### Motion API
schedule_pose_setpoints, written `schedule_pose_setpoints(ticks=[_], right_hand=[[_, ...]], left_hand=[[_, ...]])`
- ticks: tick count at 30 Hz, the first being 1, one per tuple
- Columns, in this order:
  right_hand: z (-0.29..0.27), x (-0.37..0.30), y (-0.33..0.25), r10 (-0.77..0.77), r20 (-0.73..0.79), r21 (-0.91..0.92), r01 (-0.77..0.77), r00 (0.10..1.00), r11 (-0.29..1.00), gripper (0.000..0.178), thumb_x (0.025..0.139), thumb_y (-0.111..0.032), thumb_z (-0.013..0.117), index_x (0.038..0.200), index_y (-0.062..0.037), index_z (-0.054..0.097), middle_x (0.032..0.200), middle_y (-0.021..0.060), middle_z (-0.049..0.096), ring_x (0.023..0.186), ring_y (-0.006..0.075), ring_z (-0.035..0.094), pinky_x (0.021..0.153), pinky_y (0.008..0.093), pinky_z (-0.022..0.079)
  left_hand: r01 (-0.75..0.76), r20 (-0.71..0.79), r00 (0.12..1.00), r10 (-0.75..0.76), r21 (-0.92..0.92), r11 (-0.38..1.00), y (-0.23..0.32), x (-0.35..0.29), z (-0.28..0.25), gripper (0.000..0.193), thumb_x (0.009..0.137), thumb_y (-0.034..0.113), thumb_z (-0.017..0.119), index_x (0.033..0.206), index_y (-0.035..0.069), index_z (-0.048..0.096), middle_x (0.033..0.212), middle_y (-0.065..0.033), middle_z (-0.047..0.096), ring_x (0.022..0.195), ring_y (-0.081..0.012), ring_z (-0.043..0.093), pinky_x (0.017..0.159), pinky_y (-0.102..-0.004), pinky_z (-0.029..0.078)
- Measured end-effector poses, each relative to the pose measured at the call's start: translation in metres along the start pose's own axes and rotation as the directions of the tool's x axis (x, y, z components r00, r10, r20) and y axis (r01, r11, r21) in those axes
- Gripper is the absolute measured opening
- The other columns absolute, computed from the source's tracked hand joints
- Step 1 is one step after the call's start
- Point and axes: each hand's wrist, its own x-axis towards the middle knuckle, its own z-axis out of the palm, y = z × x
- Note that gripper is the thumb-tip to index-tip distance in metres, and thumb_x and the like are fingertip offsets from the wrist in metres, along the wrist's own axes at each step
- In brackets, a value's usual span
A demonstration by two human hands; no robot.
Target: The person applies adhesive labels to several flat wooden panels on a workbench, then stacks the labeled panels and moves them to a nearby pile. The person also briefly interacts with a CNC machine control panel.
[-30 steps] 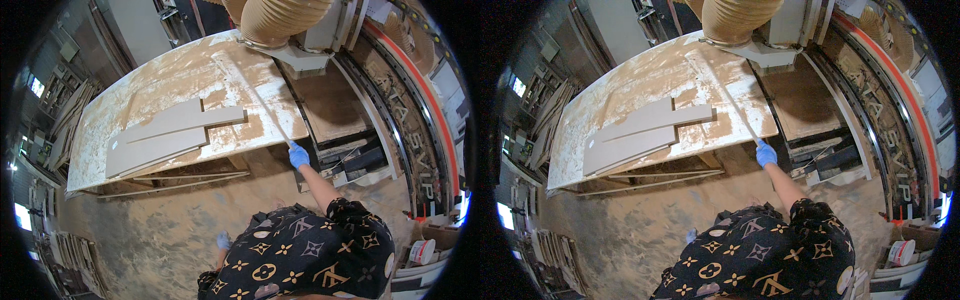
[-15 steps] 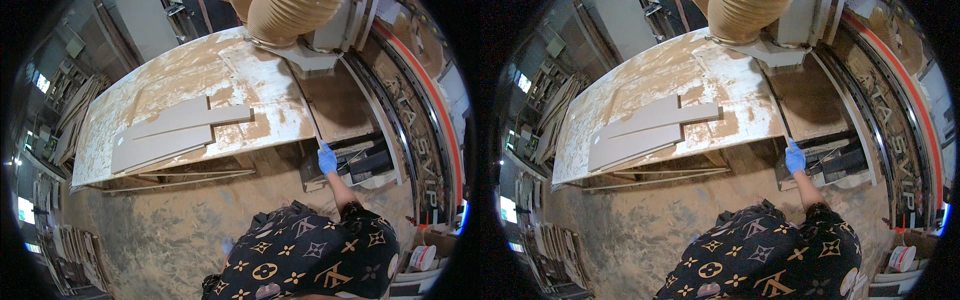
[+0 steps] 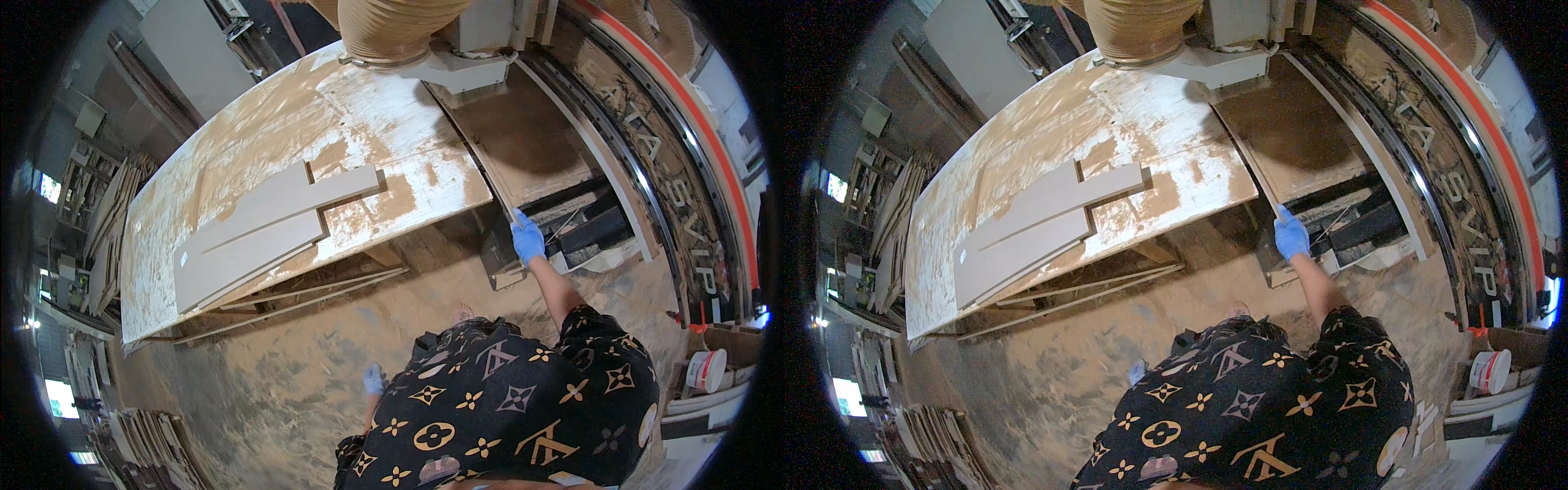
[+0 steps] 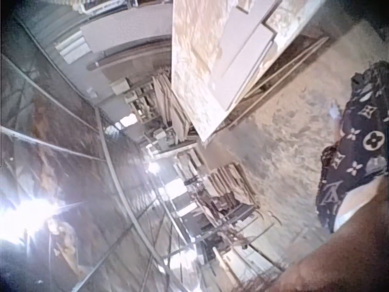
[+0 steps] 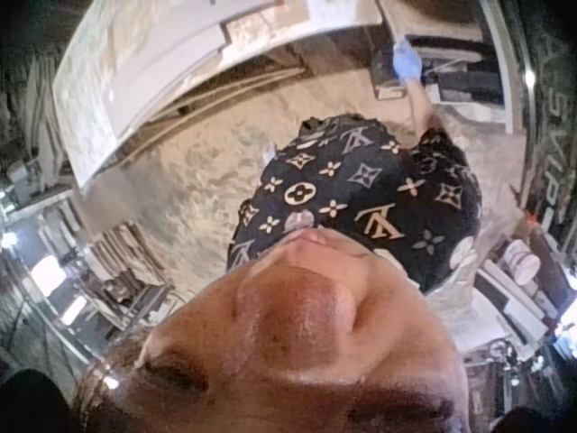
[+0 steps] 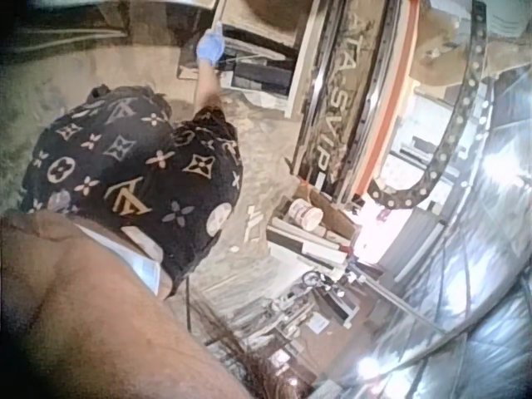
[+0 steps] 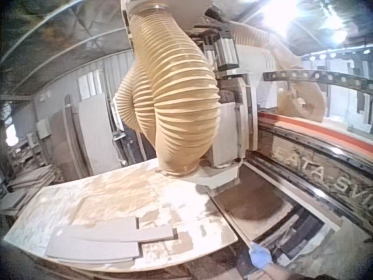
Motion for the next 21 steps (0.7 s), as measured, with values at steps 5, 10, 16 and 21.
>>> schedule_pose_setpoints(ticks=[5, 10, 16, 21], right_hand=[[-0.005, -0.059, -0.008, 0.143, 0.168, 0.034, -0.151, 0.975, 0.988, 0.036, 0.085, -0.014, 0.055, 0.121, -0.0087, 0.053, 0.115, 0.0127, 0.058, 0.104, 0.0216, 0.056, 0.087, 0.0294, 0.041], [-0.018, -0.066, -0.001, 0.263, 0.159, 0.000, -0.267, 0.951, 0.964, 0.036, 0.085, -0.015, 0.055, 0.121, -0.0115, 0.053, 0.115, 0.0123, 0.058, 0.102, 0.0254, 0.057, 0.087, 0.0300, 0.042], [-0.054, -0.091, 0.040, 0.157, 0.016, 0.056, -0.157, 0.988, 0.986, 0.037, 0.087, -0.022, 0.053, 0.123, -0.0183, 0.051, 0.112, 0.0134, 0.059, 0.093, 0.0300, 0.059, 0.079, 0.0352, 0.045], [-0.085, -0.174, 0.063, 0.124, 0.030, 0.062, -0.125, 0.992, 0.990, 0.036, 0.086, -0.019, 0.051, 0.122, -0.0111, 0.051, 0.117, 0.0162, 0.055, 0.105, 0.0274, 0.054, 0.087, 0.0340, 0.041]], left_hand=[[-0.038, 0.061, 0.998, 0.033, 0.086, 0.996, -0.013, 0.013, 0.004, 0.027, 0.084, 0.034, 0.057, 0.098, 0.011, 0.055, 0.078, 0.0002, 0.054, 0.065, -0.0156, 0.051, 0.053, -0.0332, 0.042], [-0.099, 0.158, 0.985, 0.070, 0.181, 0.978, -0.010, 0.035, 0.012, 0.025, 0.084, 0.032, 0.058, 0.097, 0.011, 0.055, 0.075, 0.0001, 0.053, 0.062, -0.0162, 0.050, 0.052, -0.0332, 0.041], [-0.230, 0.229, 0.954, 0.192, 0.152, 0.961, 0.038, 0.045, 0.043, 0.022, 0.083, 0.030, 0.059, 0.094, 0.011, 0.056, 0.071, 0.0002, 0.051, 0.057, -0.0163, 0.048, 0.050, -0.0330, 0.040], [-0.117, 0.185, 0.977, 0.102, 0.077, 0.990, 0.071, 0.034, 0.074, 0.018, 0.083, 0.029, 0.059, 0.092, 0.013, 0.058, 0.070, 0.0008, 0.052, 0.057, -0.0134, 0.047, 0.046, -0.0311, 0.038]])
